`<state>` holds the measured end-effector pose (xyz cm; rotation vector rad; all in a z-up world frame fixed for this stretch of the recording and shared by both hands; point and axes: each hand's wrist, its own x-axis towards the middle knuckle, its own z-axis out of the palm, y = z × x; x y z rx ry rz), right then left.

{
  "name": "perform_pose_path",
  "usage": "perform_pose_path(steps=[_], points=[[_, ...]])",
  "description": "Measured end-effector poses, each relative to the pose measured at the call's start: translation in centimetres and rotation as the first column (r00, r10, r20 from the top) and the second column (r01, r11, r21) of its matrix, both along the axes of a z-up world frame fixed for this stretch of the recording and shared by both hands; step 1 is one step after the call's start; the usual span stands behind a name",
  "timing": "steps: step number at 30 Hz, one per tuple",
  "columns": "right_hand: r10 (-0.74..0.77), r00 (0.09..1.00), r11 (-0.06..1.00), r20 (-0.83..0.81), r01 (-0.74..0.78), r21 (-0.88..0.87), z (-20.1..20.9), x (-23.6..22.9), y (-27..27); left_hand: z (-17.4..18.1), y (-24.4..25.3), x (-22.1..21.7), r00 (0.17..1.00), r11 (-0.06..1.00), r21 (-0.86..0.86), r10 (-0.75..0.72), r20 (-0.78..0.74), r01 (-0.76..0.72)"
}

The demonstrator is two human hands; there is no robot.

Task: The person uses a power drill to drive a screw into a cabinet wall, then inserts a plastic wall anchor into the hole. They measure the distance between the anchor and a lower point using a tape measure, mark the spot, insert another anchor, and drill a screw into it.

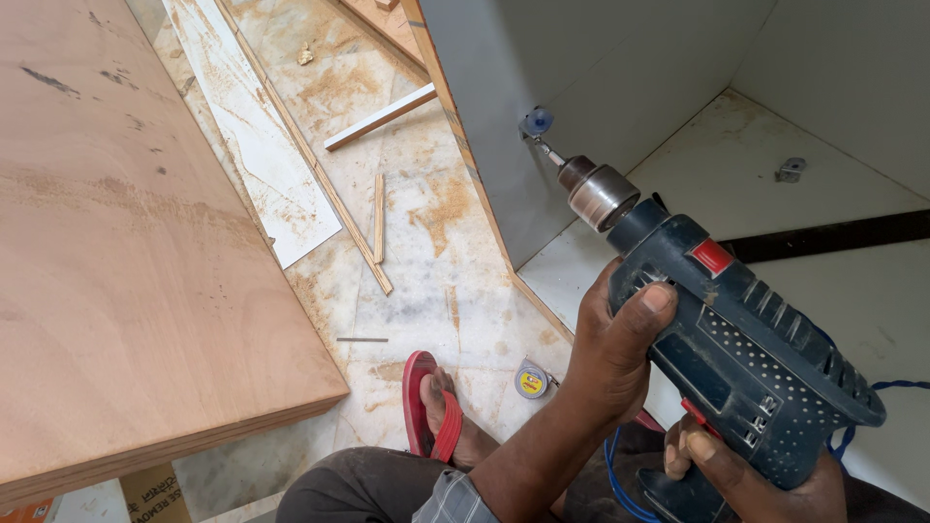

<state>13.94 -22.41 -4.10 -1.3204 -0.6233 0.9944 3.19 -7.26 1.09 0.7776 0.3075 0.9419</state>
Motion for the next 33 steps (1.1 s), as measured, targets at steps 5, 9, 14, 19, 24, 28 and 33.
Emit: perform_pose_path(steps=[5,9,14,19,24,28,33], points=[[0.024,1.000,0.996,-0.009,-0.023,0.088,0.4,-0.3,0.3,0.0,0.2,-0.1,1.000,1.000,-0.024,-0.012,0.017,0.013],[0.005,1.000,0.999,0.019,-0.006,0.048,0.5,-0.4,0.5,-0.2,0.5,-0.3,0.999,1.000,-0.008,-0.019,0.037,0.019],[-0.018,0.998,0.997,0.065,0.023,-0.078,0.6,-0.5,0.5,-0.5,0.7,-0.4,0.996,0.999,-0.029,-0.036,0.082,0.038],[-0.060,0.994,0.963,0.089,0.081,-0.256,1.2,-0.4,0.6,-0.8,0.9,-0.2,0.992,0.997,-0.060,-0.046,0.121,0.053],[-0.069,0.990,0.977,0.120,0.092,-0.194,1.9,-0.6,0.9,-1.2,0.9,0.0,0.991,0.998,-0.043,-0.045,0.127,0.051],[-0.073,0.983,0.957,0.169,0.117,-0.264,2.5,-0.7,1.1,-1.5,1.1,0.3,0.991,0.997,-0.063,-0.041,0.131,0.049],[-0.094,0.979,0.976,0.178,0.126,-0.177,2.9,-0.5,1.4,-1.7,1.3,0.6,0.986,0.996,-0.062,-0.050,0.160,0.061]])
